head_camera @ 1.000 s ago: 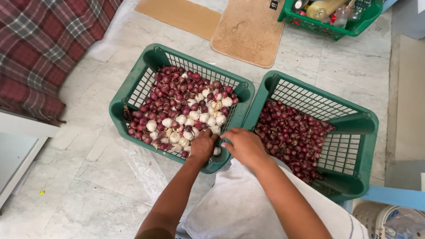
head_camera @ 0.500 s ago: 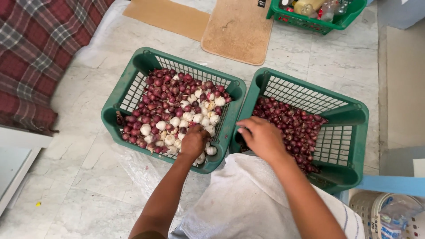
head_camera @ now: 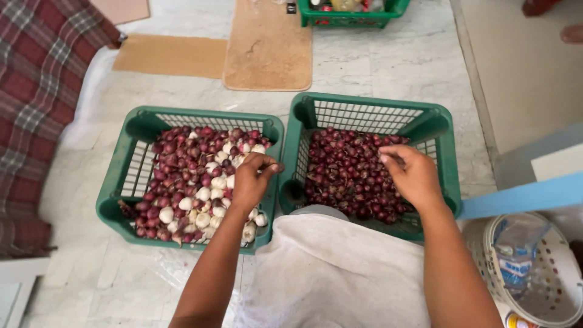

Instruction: Sorting and separating red onions and garlic bulbs into different plastic crates on the floor.

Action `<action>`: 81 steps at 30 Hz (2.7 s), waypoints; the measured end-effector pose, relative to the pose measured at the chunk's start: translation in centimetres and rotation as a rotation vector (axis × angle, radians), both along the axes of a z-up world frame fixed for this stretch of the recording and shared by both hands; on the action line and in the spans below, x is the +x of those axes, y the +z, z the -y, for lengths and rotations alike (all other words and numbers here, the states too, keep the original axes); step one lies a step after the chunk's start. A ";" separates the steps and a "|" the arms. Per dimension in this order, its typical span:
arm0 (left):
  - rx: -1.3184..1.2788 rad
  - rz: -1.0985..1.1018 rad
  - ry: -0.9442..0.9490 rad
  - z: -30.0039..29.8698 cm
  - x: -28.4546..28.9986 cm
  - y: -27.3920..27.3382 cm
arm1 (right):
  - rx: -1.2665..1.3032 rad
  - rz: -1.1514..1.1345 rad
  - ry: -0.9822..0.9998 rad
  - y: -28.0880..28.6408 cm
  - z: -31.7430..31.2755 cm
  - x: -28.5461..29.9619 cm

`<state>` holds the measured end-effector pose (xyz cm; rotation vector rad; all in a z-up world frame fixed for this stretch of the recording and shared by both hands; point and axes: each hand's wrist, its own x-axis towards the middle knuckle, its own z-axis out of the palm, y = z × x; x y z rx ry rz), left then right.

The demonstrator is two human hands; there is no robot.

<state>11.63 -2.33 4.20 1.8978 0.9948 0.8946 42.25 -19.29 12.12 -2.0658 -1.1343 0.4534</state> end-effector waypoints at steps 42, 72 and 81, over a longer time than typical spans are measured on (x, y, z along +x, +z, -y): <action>0.491 -1.059 -0.302 -16.6 24.6 -18.1 | -0.758 0.056 0.322 -6.1 -5.4 2.9; 0.261 -0.481 -0.103 -14.7 25.1 -15.8 | -0.807 0.081 0.460 -6.1 -5.7 2.5; 0.468 -0.295 -0.227 -6.6 15.0 -1.5 | -0.738 0.074 0.443 -7.9 -5.0 3.2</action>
